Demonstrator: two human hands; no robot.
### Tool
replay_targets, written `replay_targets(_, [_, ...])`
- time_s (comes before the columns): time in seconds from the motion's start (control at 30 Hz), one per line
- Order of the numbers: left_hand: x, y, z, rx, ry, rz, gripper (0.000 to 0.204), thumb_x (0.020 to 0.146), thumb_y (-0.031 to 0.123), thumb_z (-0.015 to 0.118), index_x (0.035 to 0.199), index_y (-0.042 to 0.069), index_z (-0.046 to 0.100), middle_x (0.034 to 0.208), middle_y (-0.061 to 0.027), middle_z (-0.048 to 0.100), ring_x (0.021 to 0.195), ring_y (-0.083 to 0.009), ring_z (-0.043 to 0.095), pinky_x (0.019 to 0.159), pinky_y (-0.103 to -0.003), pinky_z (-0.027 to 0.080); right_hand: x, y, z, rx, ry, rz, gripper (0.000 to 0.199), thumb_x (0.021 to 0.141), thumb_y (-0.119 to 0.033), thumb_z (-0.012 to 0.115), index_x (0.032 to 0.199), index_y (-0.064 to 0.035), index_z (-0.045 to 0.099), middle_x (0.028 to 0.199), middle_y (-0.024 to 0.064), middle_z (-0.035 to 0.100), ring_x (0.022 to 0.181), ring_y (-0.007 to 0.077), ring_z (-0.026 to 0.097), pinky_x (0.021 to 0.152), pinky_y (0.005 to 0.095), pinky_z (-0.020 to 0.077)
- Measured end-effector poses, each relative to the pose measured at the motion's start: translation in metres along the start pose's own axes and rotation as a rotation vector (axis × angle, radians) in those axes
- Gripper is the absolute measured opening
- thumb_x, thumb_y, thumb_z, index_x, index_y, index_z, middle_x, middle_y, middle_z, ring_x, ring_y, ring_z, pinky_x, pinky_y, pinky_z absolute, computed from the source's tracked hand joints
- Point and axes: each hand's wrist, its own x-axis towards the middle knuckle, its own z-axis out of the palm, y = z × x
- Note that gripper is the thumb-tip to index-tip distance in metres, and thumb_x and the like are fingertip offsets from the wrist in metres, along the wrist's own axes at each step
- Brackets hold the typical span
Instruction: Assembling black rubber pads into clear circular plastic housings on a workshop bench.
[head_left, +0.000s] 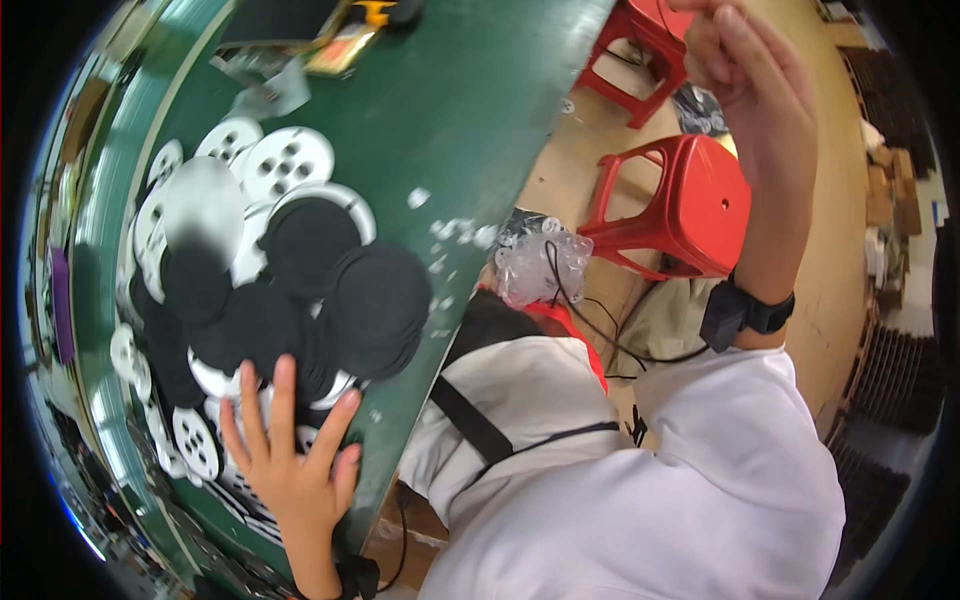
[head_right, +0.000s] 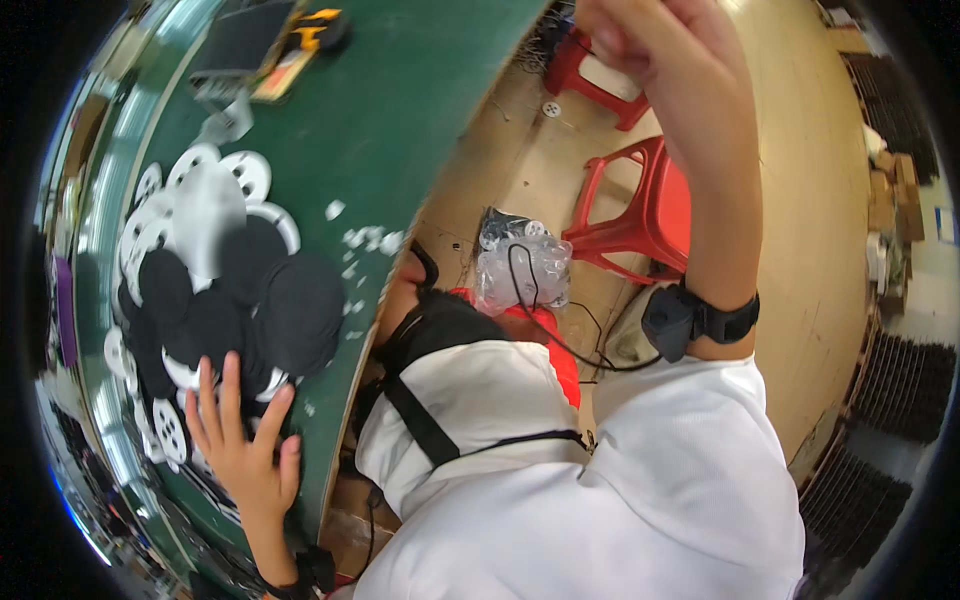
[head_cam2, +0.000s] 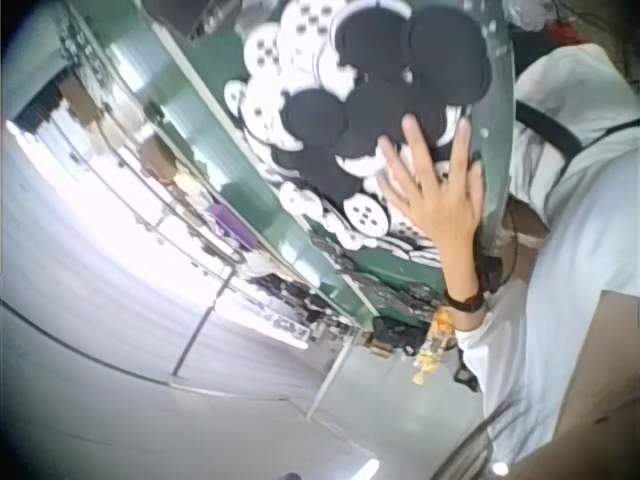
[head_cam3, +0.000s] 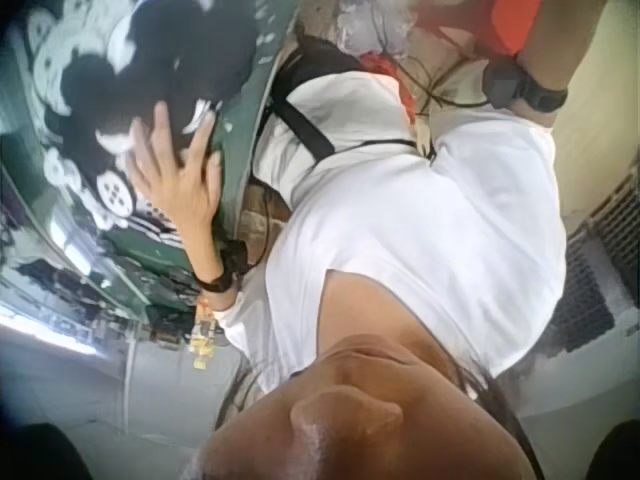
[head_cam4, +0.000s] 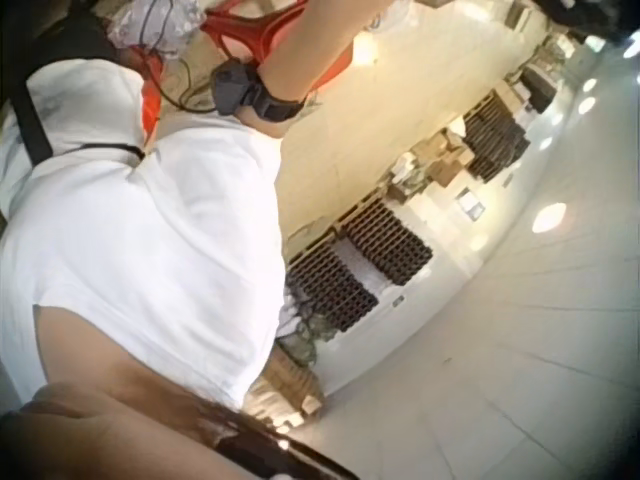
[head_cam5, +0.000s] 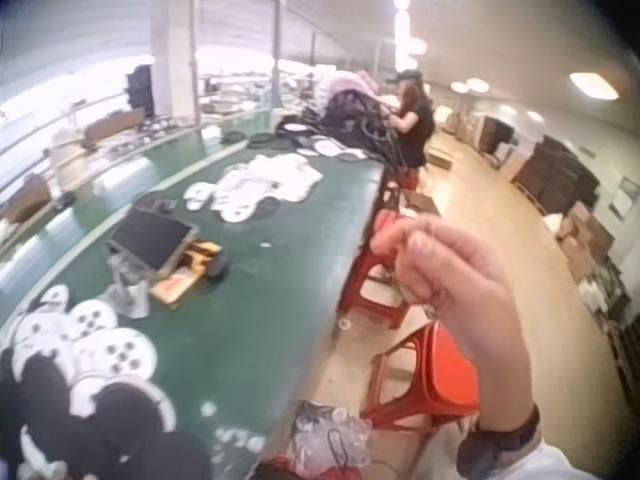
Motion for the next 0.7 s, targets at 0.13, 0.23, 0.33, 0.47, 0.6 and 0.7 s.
replay_targets(0.13, [0.009,-0.003,0.002,0.021,0.025,0.007,0.027,0.08,0.022,0.052,0.101,0.028,0.068,0.136,-0.0171,0.047,0.126,-0.0443,0.039,0.105,-0.056,0.021,-0.045,0.047,-0.049,-0.295,0.101,0.161,0.023,0.089,-0.018,0.059,0.105,-0.0015,0.062,0.071,-0.006,0.047,0.065,0.0003,0.038,0.055,0.0187,0.0278])
replay_targets(0.23, [0.014,-0.008,0.006,0.024,0.066,0.053,0.029,0.08,0.017,0.053,0.104,0.027,0.064,0.137,-0.0192,0.044,0.125,-0.0471,0.038,0.105,-0.059,0.021,-0.088,0.099,-0.075,-0.368,0.049,0.321,0.022,0.085,-0.017,0.064,0.101,-0.0021,0.063,0.067,-0.0044,0.048,0.061,0.0004,0.037,0.051,0.0188,0.028])
replay_targets(0.33, [0.015,-0.012,0.013,0.037,0.11,0.093,0.029,0.096,0.015,0.038,0.121,0.021,0.051,0.14,-0.0226,0.039,0.127,-0.0458,0.037,0.105,-0.059,0.022,-0.129,0.181,-0.074,-0.397,-0.16,0.478,0.031,0.077,-0.018,0.07,0.101,-0.0002,0.062,0.064,0.0038,0.049,0.057,0.0079,0.048,0.052,0.0241,0.0392])
replay_targets(0.47, [0.009,-0.009,0.022,0.011,0.154,0.052,0.032,0.096,0.011,0.034,0.124,0.02,0.047,0.141,-0.0229,0.036,0.129,-0.0455,0.035,0.106,-0.058,0.021,-0.195,0.322,-0.002,-0.669,-0.679,0.298,0.05,0.061,-0.018,0.078,0.104,-0.0021,0.058,0.104,0.012,0.057,0.098,0.0348,0.057,0.083,0.0422,0.0479])
replay_targets(0.6, [0.0,-0.013,0.026,0.046,0.168,-0.018,0.035,0.094,0.01,0.033,0.121,0.024,0.052,0.143,-0.0197,0.035,0.13,-0.0438,0.035,0.108,-0.058,0.022,-0.257,0.439,0.066,-0.831,-1.054,0.36,0.049,0.062,-0.015,0.075,0.107,-0.0059,0.06,0.108,0.0127,0.057,0.098,0.0335,0.06,0.081,0.042,0.05])
replay_targets(0.7, [-0.005,-0.018,0.026,0.065,0.168,-0.034,0.039,0.094,0.014,0.032,0.125,0.031,0.051,0.144,-0.0174,0.034,0.13,-0.0434,0.034,0.108,-0.058,0.023,-0.272,0.475,0.057,-1.003,-1.225,0.636,0.032,0.065,-0.013,0.07,0.097,-0.0066,0.065,0.097,0.0138,0.064,0.091,0.0344,0.063,0.075,0.0436,0.0521])
